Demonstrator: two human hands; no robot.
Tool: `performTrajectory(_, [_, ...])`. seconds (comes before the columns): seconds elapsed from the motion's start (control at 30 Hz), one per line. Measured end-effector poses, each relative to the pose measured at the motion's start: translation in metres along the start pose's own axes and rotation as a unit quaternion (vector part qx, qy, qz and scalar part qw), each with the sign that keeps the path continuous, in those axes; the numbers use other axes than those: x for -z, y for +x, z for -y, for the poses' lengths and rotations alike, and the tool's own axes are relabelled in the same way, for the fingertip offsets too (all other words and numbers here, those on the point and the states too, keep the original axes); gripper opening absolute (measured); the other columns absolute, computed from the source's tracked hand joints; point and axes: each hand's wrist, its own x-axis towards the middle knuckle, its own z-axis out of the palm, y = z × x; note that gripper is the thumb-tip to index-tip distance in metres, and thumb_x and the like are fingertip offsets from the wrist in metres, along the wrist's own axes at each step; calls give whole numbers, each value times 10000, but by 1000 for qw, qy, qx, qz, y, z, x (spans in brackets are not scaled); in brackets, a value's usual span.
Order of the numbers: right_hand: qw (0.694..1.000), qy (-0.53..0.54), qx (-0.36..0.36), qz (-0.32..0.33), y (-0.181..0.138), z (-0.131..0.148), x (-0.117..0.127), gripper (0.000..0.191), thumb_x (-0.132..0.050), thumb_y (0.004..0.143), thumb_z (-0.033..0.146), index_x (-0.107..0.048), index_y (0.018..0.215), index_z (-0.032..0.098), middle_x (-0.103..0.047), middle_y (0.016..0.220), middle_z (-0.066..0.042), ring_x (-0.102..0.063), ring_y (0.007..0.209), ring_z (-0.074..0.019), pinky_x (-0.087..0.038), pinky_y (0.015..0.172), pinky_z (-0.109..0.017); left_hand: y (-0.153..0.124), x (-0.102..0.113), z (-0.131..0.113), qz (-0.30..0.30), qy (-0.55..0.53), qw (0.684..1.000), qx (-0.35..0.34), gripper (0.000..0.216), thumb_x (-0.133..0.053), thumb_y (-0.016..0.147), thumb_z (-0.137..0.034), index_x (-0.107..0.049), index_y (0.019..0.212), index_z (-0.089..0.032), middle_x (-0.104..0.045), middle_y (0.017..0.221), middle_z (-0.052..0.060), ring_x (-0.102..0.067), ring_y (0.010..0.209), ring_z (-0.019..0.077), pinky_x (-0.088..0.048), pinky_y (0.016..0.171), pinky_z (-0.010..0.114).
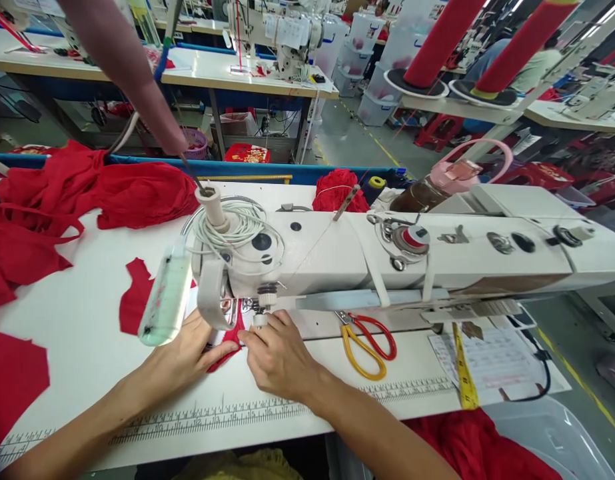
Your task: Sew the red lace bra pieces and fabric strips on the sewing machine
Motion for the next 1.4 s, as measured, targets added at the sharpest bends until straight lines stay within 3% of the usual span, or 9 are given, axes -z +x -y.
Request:
performTrajectory(0.4, [1000,-20,-15,-5,-1,-3,-2,285,-456,887,115,-704,1020,162,-532,626,-14,-496,704,-199,-329,726,-358,-8,-17,6,-18,21,1000,3,467,-474,991,-495,-533,1350,-202,-708,1117,101,-620,1165,323,-269,1166,576])
performTrajectory(0.63, [1000,-4,-16,-12,1,-5,-2,292,-446,890,111,-692,1038,159,-535,628,-6,-483,693,-190,-320,771,-363,-3,-8,19,17,12,1000,7,497,-525,963,-515,-539,1355,-211,-714,1122,91,-628,1135,334,-344,1117,570])
performTrajectory(0.77, [1000,5,-15,-21,1,-8,-1,289,-468,862,96,-697,1029,156,-564,685,-15,-478,712,-185,-331,820,-373,1,3,4,14,44,998,-30,350,-531,979,-332,-580,1302,-208,-688,1213,102,-613,1161,315,-351,1116,585])
performTrajectory(0.87, [998,-8,-33,-45,2,-12,0,247,-484,844,81,-712,878,169,-549,703,-27,-467,719,-182,-338,799,-355,-3,7,-14,-1,84,994,-68,344,-459,955,-83,-624,1230,-208,-703,1211,70,-624,1156,286,-225,1164,661])
performTrajectory(0.93, [997,-23,-54,-50,3,-15,1,268,-477,848,71,-722,863,178,-540,717,-33,-457,725,-183,-336,772,-340,-7,6,-21,-14,96,992,-78,400,-436,928,-10,-636,1213,-206,-720,1199,49,-642,1126,282,-153,1161,718])
performTrajectory(1.07, [998,-56,-23,9,5,-16,3,338,-495,865,89,-712,1100,198,-570,817,-48,-447,778,-197,-323,758,-335,-13,3,-23,-30,112,990,-83,434,-434,912,22,-626,1244,-181,-709,1247,63,-629,1152,322,-198,1102,784])
performTrajectory(1.13, [995,-96,-8,1,4,-16,3,282,-513,855,90,-720,1015,196,-558,792,-45,-444,789,-204,-322,773,-344,-15,3,-20,-30,125,988,-83,455,-413,909,40,-620,1254,-172,-701,1266,73,-614,1175,338,-198,1075,814])
performTrajectory(1.27, [983,-152,-53,-91,1,-20,2,226,-517,828,61,-659,706,188,-514,709,-31,-423,722,-186,-309,756,-355,-17,3,-16,-18,135,987,-85,469,-384,920,45,-616,1264,-176,-684,1298,74,-601,1201,335,-189,1076,813])
performTrajectory(1.4, [990,-111,-28,-86,4,-21,0,235,-519,874,63,-703,803,191,-537,722,-23,-450,717,-170,-324,765,-337,-20,1,-14,-17,134,987,-86,471,-397,918,45,-607,1277,-175,-681,1303,73,-591,1223,318,-252,1083,759])
